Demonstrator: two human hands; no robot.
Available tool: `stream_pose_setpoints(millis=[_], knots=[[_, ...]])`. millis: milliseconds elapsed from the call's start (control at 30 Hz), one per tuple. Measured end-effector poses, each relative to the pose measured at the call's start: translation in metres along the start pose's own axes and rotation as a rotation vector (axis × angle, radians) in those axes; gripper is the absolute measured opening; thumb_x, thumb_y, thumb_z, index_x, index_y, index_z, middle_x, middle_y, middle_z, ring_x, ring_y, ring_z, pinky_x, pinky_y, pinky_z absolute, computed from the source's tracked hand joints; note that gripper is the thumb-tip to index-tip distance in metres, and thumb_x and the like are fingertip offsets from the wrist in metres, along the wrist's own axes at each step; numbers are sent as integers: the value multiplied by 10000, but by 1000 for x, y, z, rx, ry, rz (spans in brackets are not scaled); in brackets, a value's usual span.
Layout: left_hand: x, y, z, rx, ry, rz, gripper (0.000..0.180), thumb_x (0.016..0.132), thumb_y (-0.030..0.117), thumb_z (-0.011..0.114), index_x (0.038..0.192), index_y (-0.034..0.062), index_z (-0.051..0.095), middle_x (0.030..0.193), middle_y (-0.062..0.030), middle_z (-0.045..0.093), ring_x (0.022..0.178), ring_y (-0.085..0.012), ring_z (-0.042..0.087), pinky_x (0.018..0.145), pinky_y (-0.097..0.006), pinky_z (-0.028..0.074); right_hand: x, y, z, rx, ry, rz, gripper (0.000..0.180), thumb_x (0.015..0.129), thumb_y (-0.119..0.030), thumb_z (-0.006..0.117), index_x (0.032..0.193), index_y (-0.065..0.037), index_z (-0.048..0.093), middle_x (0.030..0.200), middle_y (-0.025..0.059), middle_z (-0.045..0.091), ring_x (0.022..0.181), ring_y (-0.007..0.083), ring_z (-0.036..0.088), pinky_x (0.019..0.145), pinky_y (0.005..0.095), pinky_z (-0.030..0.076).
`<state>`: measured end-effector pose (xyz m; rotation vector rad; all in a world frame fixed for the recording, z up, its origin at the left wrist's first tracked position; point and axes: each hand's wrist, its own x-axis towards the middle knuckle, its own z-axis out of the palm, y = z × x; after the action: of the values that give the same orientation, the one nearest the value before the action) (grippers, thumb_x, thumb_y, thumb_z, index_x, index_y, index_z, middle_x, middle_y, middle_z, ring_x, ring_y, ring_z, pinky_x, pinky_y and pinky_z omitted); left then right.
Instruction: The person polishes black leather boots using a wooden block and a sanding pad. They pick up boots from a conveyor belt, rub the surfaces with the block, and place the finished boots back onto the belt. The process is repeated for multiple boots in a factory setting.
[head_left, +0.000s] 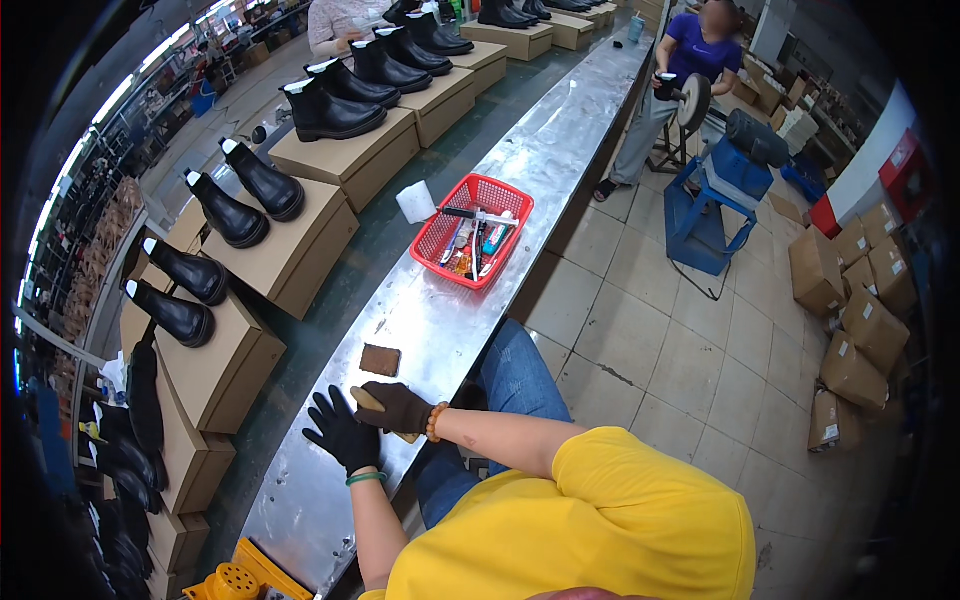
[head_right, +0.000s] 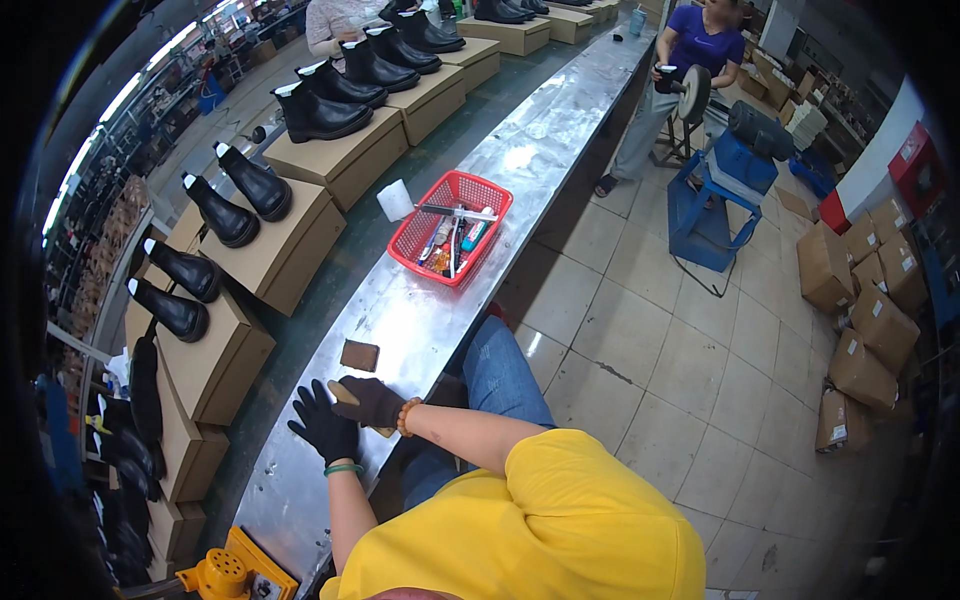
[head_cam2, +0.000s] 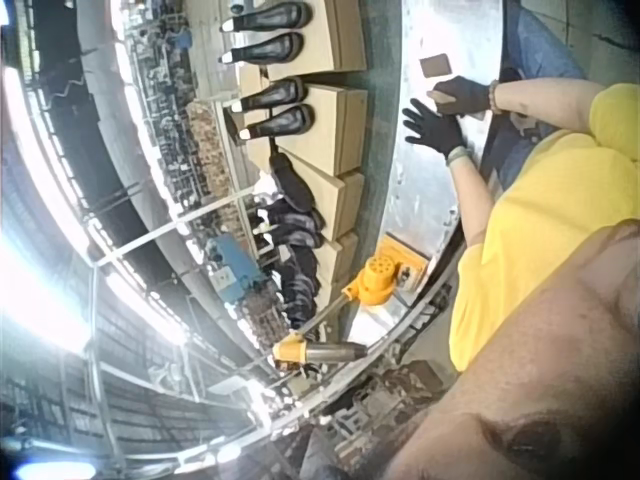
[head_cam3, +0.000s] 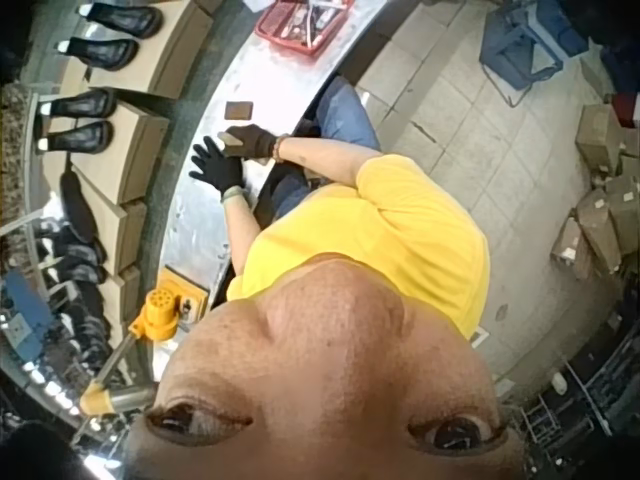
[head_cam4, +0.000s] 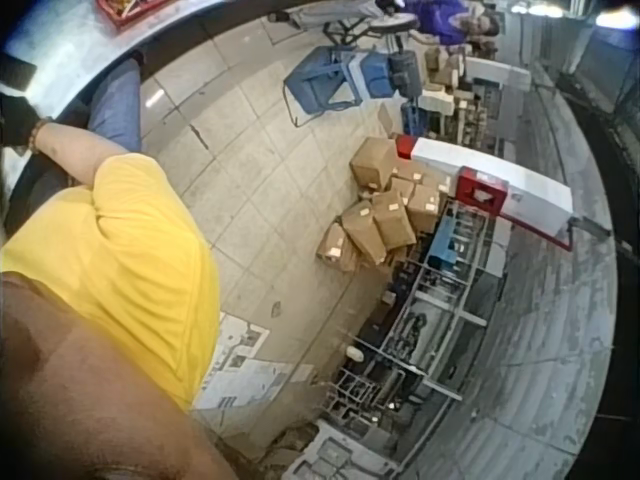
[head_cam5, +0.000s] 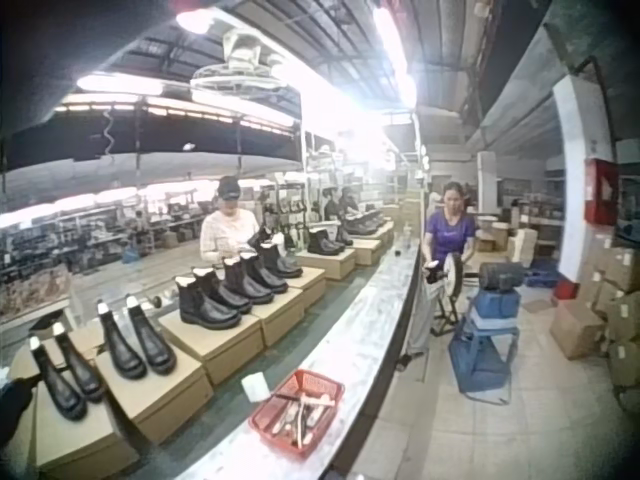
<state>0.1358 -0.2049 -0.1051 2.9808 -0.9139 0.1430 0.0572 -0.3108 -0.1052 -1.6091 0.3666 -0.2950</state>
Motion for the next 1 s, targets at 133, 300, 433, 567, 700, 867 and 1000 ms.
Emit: stream_pose_setpoints(millis=[133,300,433,567,700,867,1000], knots=[[12,-15,-2,36,3,-77,635,889,521,415,1416,178,319,1488,-110,257,1362,-325,240,1060,-599,109,-3,-6,1,40,-6,27,462,800,-384,648,1101,-54,529,842,142,637,561,212,636,524,309,524],[20,-38,-1,2,-33,-174,664,913,522,342,1437,124,263,1508,-103,207,1391,-287,186,1089,-563,58,-3,-6,2,26,-27,38,427,821,-322,649,1118,-46,514,843,115,611,613,169,623,527,291,535],[19,-43,0,20,-49,-187,674,925,512,327,1433,74,259,1509,-97,205,1394,-276,177,1103,-530,49,-3,-6,3,18,-41,24,370,827,-321,639,1047,-48,521,811,115,608,605,168,619,512,304,528],[15,-44,0,30,-30,-178,655,930,498,341,1420,65,291,1497,-97,241,1383,-278,213,1103,-524,78,-4,-9,4,-40,-35,0,367,823,-340,623,1007,-43,508,797,143,618,576,220,627,530,337,518],[12,-52,10,36,72,-137,600,929,459,376,1365,46,385,1442,-123,346,1336,-296,307,1080,-523,160,-5,-11,6,-43,-28,-4,360,818,-339,614,990,-44,500,783,151,622,560,245,624,558,359,505],[12,-60,20,45,215,-67,536,915,414,422,1270,19,492,1345,-155,466,1228,-314,437,1030,-502,264,-6,-9,8,-38,-12,-26,366,812,-352,613,971,-42,501,763,153,619,574,254,625,563,366,497],[12,-66,24,-2,300,-36,503,895,387,464,1208,0,533,1277,-187,515,1143,-325,502,982,-476,331,-6,-9,10,-77,1,-58,371,804,-361,612,959,-41,506,771,170,618,606,289,621,598,388,488]])
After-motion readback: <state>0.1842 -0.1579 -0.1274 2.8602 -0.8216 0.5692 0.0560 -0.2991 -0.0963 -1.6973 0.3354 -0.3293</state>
